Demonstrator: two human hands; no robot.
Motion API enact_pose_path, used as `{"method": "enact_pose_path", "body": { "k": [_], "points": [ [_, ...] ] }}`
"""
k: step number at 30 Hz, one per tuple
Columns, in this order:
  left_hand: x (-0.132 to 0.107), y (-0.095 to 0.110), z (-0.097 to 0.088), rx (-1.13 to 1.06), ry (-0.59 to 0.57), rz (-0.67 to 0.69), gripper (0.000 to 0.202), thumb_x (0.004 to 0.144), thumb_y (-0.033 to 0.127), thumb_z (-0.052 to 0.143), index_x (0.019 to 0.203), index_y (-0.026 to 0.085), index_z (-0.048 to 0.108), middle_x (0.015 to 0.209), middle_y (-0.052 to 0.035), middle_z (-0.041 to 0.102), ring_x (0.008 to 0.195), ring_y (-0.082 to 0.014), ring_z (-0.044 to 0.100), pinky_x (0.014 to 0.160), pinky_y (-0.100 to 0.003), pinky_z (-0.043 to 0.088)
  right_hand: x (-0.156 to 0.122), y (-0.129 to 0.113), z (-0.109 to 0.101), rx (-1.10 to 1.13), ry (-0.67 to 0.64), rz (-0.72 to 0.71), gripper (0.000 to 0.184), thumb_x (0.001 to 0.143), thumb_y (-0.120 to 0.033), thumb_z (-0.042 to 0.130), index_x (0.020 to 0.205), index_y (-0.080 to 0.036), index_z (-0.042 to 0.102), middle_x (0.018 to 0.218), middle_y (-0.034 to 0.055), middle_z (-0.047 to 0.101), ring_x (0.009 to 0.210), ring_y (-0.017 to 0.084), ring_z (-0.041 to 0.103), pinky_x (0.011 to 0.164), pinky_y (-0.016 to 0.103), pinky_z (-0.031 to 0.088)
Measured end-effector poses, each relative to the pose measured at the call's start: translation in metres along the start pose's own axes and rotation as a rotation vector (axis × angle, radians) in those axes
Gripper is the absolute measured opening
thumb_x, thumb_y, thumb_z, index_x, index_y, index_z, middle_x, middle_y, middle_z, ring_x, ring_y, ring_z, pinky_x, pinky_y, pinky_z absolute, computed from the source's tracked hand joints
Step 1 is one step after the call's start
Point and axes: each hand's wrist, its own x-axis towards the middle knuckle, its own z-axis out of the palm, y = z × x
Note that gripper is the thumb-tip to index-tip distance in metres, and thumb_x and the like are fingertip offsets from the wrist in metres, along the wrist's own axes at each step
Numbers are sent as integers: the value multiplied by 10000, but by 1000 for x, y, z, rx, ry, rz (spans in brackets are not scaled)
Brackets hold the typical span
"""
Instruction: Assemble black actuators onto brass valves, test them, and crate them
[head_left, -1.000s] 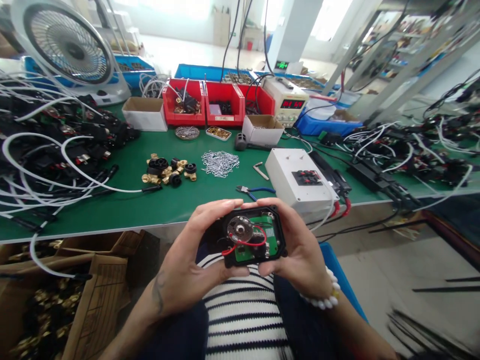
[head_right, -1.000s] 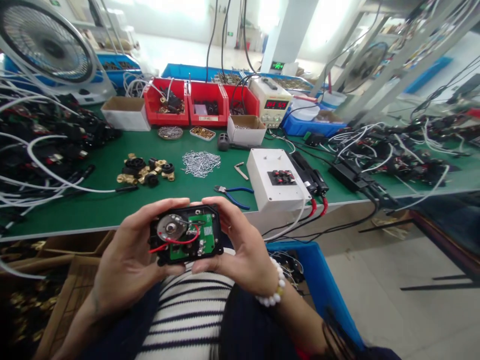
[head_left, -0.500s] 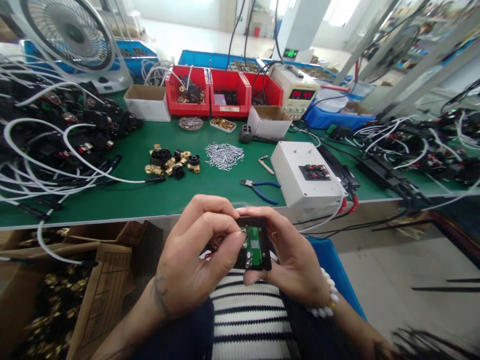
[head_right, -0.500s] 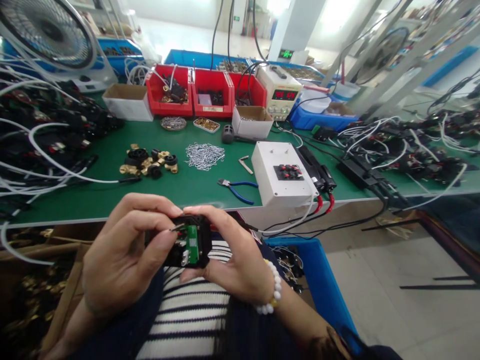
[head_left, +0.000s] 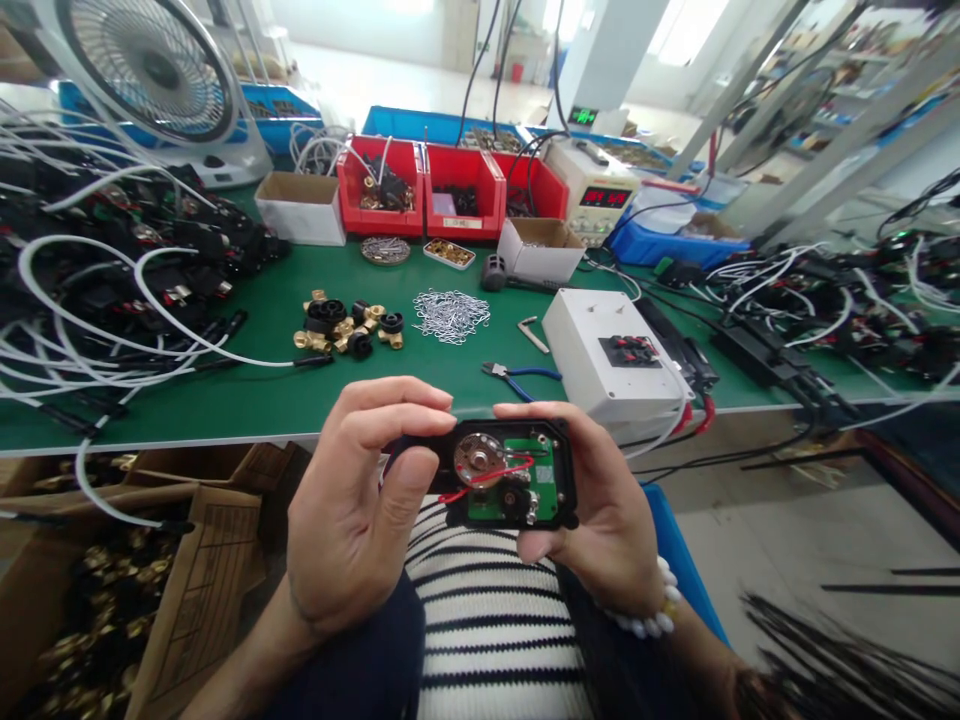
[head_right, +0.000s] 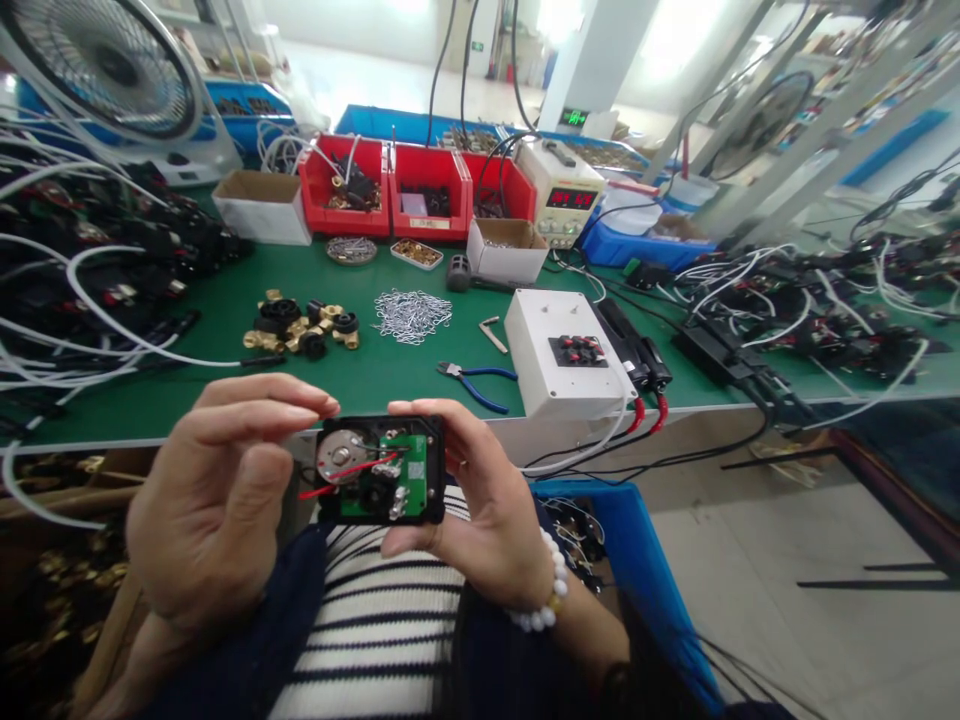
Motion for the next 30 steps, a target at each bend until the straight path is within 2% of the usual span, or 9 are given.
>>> {"method": "enact_pose_path", "body": {
  "k": [5, 11, 15, 21, 25, 28, 30],
  "points": [
    [-1, -1, 0, 33, 2, -7, 147, 972, 175, 509, 1061, 232, 610, 1107, -35, 626, 1045, -204, 601, 924, -385, 525, 1, -2, 0, 25, 27, 39, 666, 667, -393, 883, 1260, -309, 592, 1304, 57, 677, 1183, 240, 661, 1026, 375, 557],
    [-4, -6, 0, -52, -45, -58, 152, 945, 314, 611, 1075, 236, 613, 1157, -45, 604, 1087, -215, 568, 957, -383, 496, 2, -2, 2, 29, 95, 53, 635, 661, -423, 878, 1231, -333, 614, 1260, 37, 692, 1178, 259, 659, 1050, 418, 537],
    [-4, -6, 0, 11, -51, -54, 39, 926, 223, 637, 963, 227, 626, 1134, -24, 612, 1062, -186, 587, 949, -349, 508, 2, -1, 2, -27, 153, 57, 677, 626, -485, 881, 1222, -313, 610, 1237, 53, 688, 1153, 276, 661, 1029, 439, 545],
    [-2, -3, 3, 162, -11, 76, 141, 894, 104, 641, 980, 216, 649, 1065, -16, 643, 1006, -158, 601, 918, -315, 519, 4, -1, 1, -83, 157, 16, 634, 631, -510, 881, 1166, -307, 608, 1092, 38, 697, 1010, 245, 688, 889, 377, 596],
    [0, -3, 3, 208, -8, 118, 143, 885, 92, 650, 967, 209, 653, 1044, -23, 653, 995, -162, 603, 902, -312, 529, 5, -2, 3, -51, 138, 63, 635, 617, -494, 898, 1135, -306, 582, 1080, 32, 697, 1009, 235, 690, 885, 359, 593],
    [-1, -4, 4, 145, -20, 23, 90, 925, 137, 607, 936, 220, 638, 1049, -27, 652, 1012, -175, 615, 915, -337, 537, 5, 2, 5, 10, 143, 170, 691, 563, -542, 907, 1110, -285, 571, 1090, 53, 705, 1044, 264, 685, 917, 396, 585],
    [-2, -6, 6, 11, -84, -86, 48, 948, 226, 595, 992, 225, 613, 1138, -48, 630, 1092, -197, 611, 957, -362, 537, 5, 6, 6, 93, 164, 235, 718, 568, -595, 882, 1129, -271, 574, 1154, 75, 699, 1112, 285, 666, 970, 430, 560]
  ]
}}
